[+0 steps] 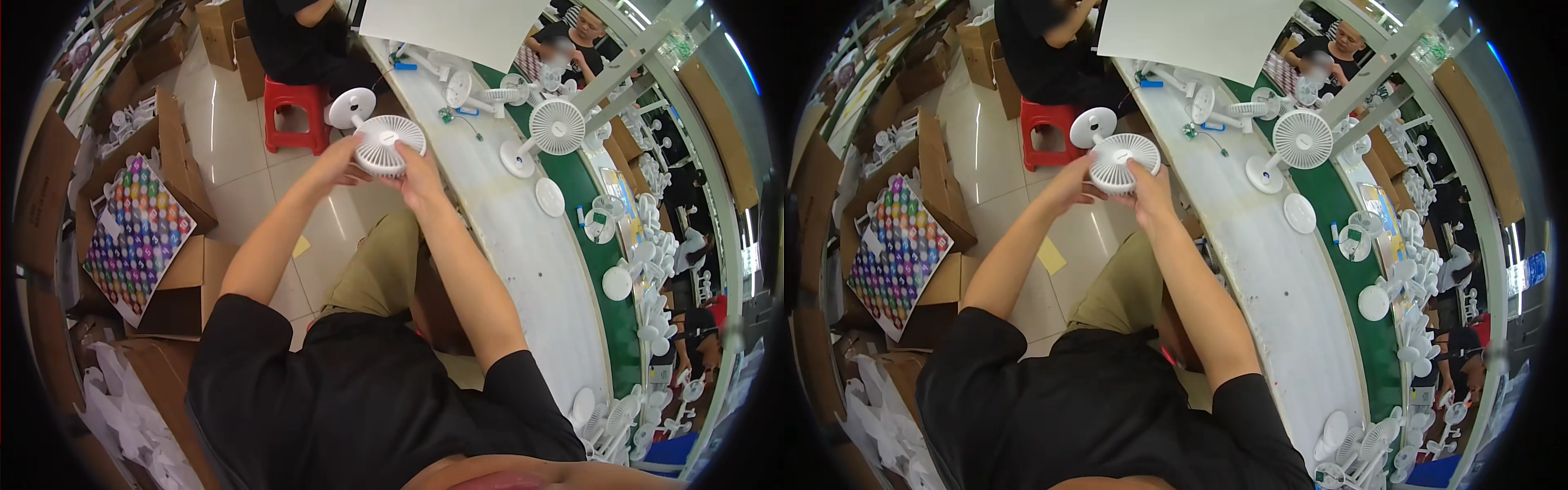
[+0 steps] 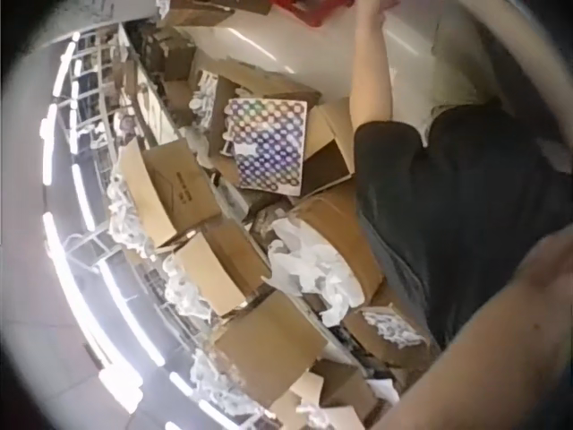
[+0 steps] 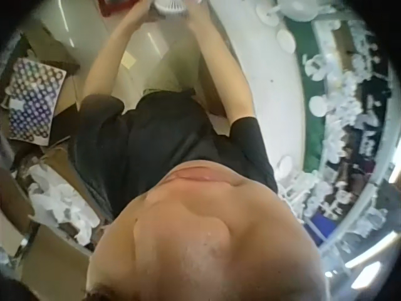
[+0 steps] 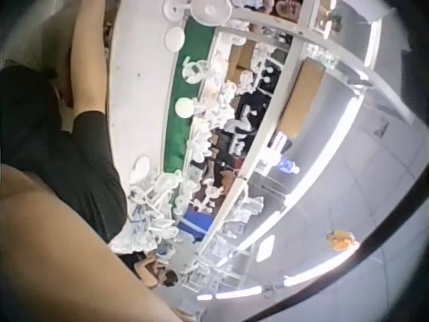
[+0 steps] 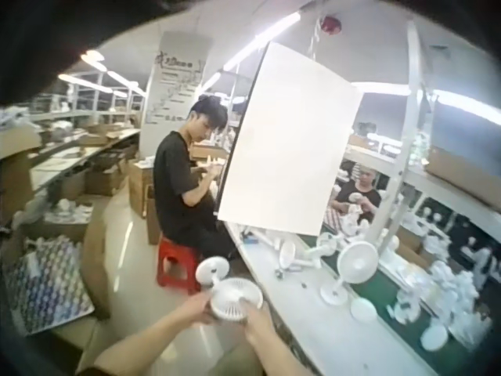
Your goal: Assembling, wiring, and testing portable battery-powered desk fans on a production line.
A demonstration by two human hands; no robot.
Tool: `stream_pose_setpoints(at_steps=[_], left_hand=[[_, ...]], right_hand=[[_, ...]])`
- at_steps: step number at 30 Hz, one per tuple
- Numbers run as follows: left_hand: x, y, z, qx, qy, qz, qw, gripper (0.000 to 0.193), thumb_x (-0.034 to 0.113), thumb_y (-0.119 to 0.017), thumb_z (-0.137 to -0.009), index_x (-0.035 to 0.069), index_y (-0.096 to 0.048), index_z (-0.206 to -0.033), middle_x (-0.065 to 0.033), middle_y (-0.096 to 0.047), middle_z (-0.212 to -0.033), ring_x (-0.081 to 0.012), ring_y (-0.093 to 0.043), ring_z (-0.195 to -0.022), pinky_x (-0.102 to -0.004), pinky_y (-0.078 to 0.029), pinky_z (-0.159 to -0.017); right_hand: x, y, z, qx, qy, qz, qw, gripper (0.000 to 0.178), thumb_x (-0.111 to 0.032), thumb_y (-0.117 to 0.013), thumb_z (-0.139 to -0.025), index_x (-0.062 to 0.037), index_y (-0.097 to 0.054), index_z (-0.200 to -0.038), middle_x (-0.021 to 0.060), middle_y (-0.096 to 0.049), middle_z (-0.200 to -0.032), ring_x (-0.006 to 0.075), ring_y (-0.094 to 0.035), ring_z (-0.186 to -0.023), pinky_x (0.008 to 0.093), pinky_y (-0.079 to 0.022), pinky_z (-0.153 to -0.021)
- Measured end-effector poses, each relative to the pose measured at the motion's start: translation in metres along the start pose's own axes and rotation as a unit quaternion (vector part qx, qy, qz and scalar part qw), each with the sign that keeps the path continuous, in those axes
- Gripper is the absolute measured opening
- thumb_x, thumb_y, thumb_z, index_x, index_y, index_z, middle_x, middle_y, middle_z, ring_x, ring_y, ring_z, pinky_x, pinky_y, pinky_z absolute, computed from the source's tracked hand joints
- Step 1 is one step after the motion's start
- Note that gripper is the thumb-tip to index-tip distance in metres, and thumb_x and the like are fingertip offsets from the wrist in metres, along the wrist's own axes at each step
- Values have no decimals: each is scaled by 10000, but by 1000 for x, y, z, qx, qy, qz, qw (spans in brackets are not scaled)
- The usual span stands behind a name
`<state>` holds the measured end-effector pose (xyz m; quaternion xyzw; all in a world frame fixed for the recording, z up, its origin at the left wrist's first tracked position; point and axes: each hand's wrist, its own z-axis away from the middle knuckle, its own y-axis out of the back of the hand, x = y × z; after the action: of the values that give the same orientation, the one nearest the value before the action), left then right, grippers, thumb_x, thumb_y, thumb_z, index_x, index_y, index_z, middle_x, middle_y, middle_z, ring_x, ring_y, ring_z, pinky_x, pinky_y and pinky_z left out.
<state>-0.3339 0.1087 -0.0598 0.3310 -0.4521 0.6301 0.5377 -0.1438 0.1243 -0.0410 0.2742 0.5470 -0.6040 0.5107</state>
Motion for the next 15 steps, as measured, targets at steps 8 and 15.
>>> stream_pose_setpoints(at_steps=[8,15], left_hand=[[-4,46,-53,271,-324,-609,672,438,89,-541,-830,132,-587,-1264,-134,-528,-1174,-292,-583,-951,-353,-505,-730],[-23,55,-69,344,-429,-549,629,493,86,-524,-816,163,-569,-1301,-136,-533,-1092,-312,-590,-868,-388,-494,-658]], right_hand=[[-17,-12,-22,20,-22,68,997,474,-204,-612,-899,43,-467,-1277,207,-628,-1084,295,-680,-873,399,-607,-705],[-36,-16,-40,15,-45,-51,998,479,-214,-584,-914,58,-458,-1288,239,-597,-1162,331,-662,-955,399,-607,-758]])
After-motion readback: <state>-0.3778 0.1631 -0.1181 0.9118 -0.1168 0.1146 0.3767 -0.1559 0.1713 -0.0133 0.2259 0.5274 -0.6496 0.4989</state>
